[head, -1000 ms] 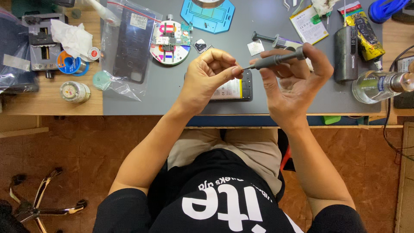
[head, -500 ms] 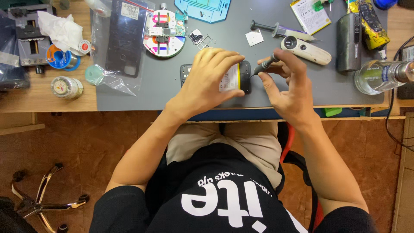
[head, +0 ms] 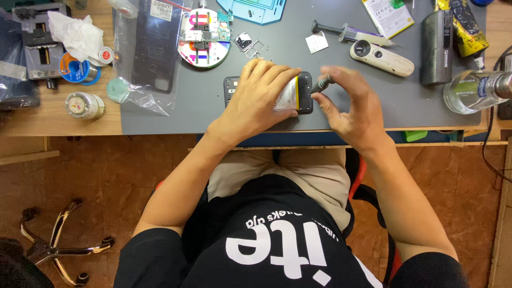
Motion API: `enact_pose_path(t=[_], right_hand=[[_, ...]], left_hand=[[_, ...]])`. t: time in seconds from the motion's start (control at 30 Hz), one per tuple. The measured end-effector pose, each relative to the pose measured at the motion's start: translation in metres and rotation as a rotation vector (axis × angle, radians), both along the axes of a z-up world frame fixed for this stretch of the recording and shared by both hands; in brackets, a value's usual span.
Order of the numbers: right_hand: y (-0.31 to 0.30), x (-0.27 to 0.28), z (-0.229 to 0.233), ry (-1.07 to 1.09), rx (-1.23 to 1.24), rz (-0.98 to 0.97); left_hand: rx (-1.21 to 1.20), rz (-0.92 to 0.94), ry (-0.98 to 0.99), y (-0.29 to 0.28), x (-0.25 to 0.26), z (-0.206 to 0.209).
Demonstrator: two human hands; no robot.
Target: The person uses a screwdriver to remove screws from the back of a disassembled smartphone. The person holds the phone steady with one hand while unscrewing components with the other, working on a cluttered workbench.
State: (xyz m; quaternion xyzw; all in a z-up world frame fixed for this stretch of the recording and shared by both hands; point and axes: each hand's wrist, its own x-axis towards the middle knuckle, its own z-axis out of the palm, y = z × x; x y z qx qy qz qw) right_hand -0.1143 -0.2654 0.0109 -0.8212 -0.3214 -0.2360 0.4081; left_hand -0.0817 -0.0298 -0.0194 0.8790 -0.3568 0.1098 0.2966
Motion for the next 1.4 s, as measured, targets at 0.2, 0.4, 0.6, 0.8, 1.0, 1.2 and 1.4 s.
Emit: enact_pose_path(t=[0.2,0.4,0.6,0.8,1.0,1.2,1.4], right_hand=[[-0.013,-0.002,0.009,0.036,-0.136,0.047],[-0.015,-0.005,0.014,0.106,-0.078,0.047],[-0.017,-0.004,0.015,0.084,-0.111,0.047],[-0.016,-0.005,0.019,0.084,-0.127,0.036],[-0.015,-0.006,0.016,0.053,-0.106,0.019],[-0.012,-0.006,0.014,0.045,-0.056,0.011],[-0.011,-0.004,0.011,0.036,-0.088,0.032]], left_hand=[[0.094,-0.035,-0.061,0.003,0.001,0.018],[0.089,-0.042,-0.049,0.003,-0.001,0.019],[0.098,-0.041,-0.056,0.004,0.0,0.016],[0.082,-0.05,-0.047,0.004,-0.001,0.02],[0.081,-0.055,-0.046,0.004,0.0,0.018],[0.09,-0.053,-0.046,0.005,-0.001,0.018],[0.064,-0.057,-0.05,0.004,-0.001,0.017]])
